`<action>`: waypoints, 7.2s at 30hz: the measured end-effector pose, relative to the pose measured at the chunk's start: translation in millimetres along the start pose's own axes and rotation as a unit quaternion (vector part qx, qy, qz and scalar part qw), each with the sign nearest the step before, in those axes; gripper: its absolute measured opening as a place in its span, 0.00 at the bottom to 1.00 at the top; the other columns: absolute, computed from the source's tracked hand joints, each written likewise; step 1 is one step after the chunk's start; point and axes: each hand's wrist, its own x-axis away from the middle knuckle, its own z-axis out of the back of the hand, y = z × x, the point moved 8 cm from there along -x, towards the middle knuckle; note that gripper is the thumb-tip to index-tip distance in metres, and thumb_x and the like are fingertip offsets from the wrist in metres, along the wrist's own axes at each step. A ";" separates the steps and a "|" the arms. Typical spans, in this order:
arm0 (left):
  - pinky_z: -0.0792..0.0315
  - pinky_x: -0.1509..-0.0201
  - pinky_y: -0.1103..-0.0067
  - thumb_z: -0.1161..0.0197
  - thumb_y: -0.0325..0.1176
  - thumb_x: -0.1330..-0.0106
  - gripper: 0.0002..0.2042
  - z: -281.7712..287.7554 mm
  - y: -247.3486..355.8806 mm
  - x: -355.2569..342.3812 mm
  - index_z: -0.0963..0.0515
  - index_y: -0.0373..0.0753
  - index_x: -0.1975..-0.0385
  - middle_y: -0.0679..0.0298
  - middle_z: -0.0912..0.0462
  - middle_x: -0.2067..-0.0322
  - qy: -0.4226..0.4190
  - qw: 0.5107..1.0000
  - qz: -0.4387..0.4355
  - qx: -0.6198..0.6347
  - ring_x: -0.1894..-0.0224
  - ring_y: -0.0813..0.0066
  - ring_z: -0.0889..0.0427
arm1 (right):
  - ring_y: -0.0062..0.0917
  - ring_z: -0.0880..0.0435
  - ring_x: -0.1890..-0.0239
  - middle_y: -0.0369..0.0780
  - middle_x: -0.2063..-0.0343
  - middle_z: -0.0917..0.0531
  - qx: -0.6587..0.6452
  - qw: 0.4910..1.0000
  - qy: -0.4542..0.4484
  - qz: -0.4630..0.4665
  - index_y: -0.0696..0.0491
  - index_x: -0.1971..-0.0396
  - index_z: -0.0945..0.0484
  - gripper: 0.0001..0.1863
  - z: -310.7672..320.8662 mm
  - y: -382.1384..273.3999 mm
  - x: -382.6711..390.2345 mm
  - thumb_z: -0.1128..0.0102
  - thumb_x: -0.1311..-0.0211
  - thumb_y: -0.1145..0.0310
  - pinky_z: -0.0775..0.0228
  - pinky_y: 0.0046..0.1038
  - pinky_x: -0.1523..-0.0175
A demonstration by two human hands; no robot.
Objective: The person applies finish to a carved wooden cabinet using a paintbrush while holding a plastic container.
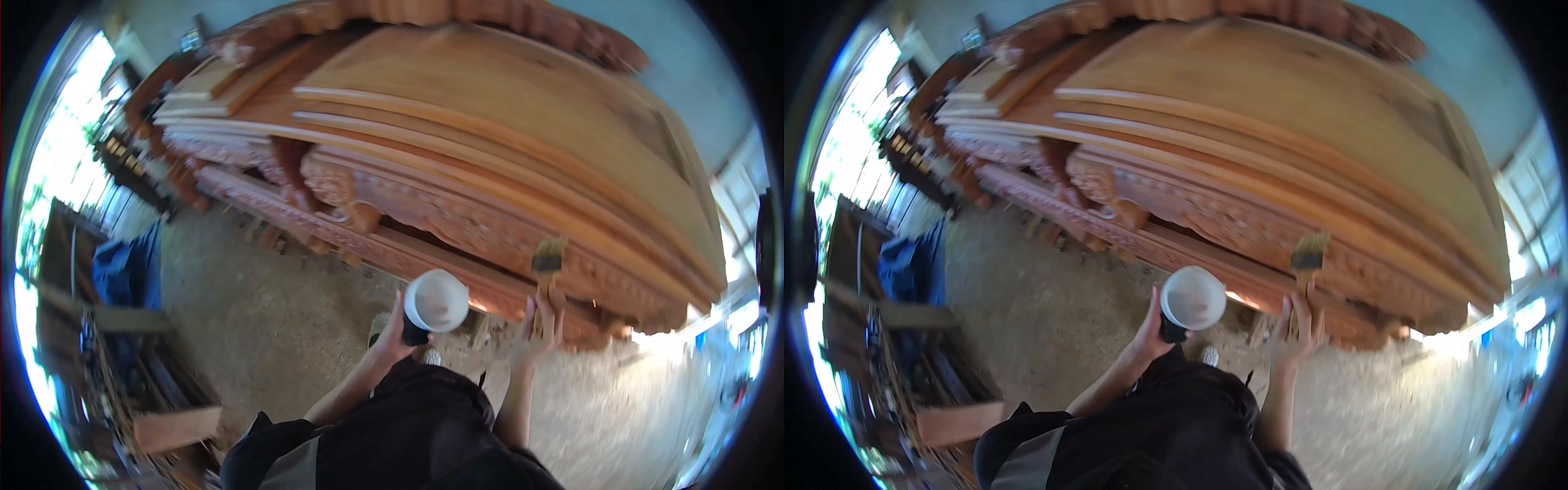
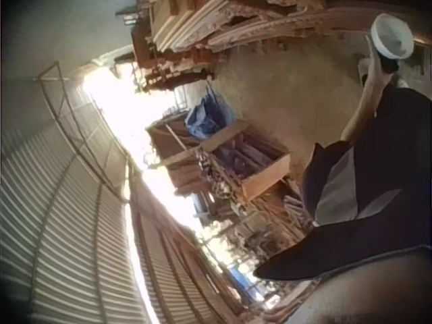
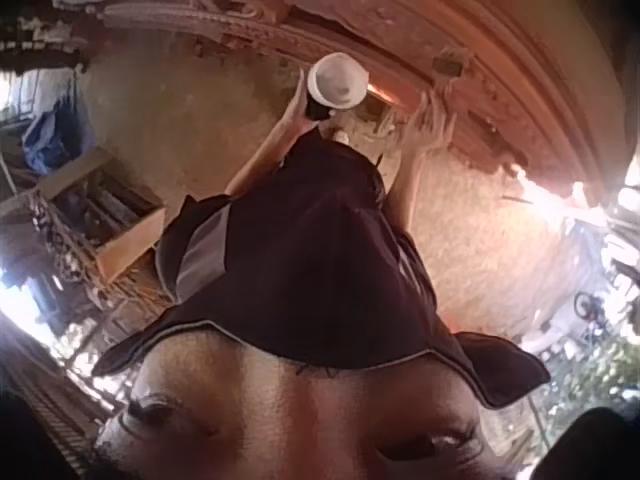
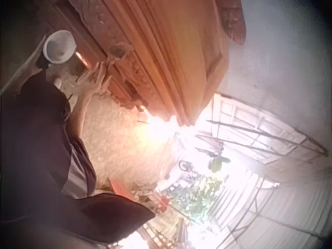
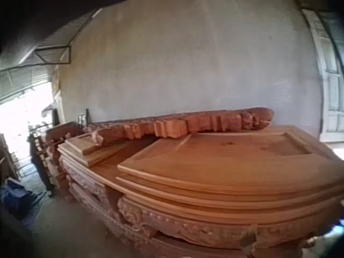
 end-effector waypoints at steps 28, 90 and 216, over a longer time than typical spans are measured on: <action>0.24 0.66 0.71 0.59 0.69 0.29 0.35 97.1 144.8 111.7 0.29 0.47 0.38 0.60 0.17 0.51 0.138 0.945 -0.269 0.123 0.61 0.66 0.18 | 0.31 0.13 0.65 0.49 0.53 0.18 -0.231 0.956 -0.163 0.072 0.63 0.56 0.21 0.09 -219.2 -155.0 -8.3 0.37 0.34 0.80 0.17 0.26 0.65; 0.23 0.66 0.70 0.59 0.70 0.30 0.35 308.0 502.7 227.3 0.31 0.49 0.37 0.63 0.22 0.45 0.228 0.862 -0.419 0.169 0.53 0.64 0.20 | 0.28 0.22 0.72 0.39 0.70 0.24 -0.272 0.954 -0.057 0.111 0.52 0.59 0.14 0.11 -591.6 -521.9 -48.5 0.35 0.40 0.82 0.29 0.32 0.69; 0.23 0.65 0.69 0.57 0.70 0.30 0.35 619.0 997.2 388.1 0.31 0.48 0.37 0.62 0.20 0.48 0.190 0.890 -0.393 0.135 0.56 0.66 0.20 | 0.37 0.15 0.57 0.44 0.61 0.15 -0.054 0.963 0.251 -0.081 0.59 0.65 0.22 0.08 -889.1 -781.5 13.8 0.35 0.32 0.69 0.24 0.33 0.52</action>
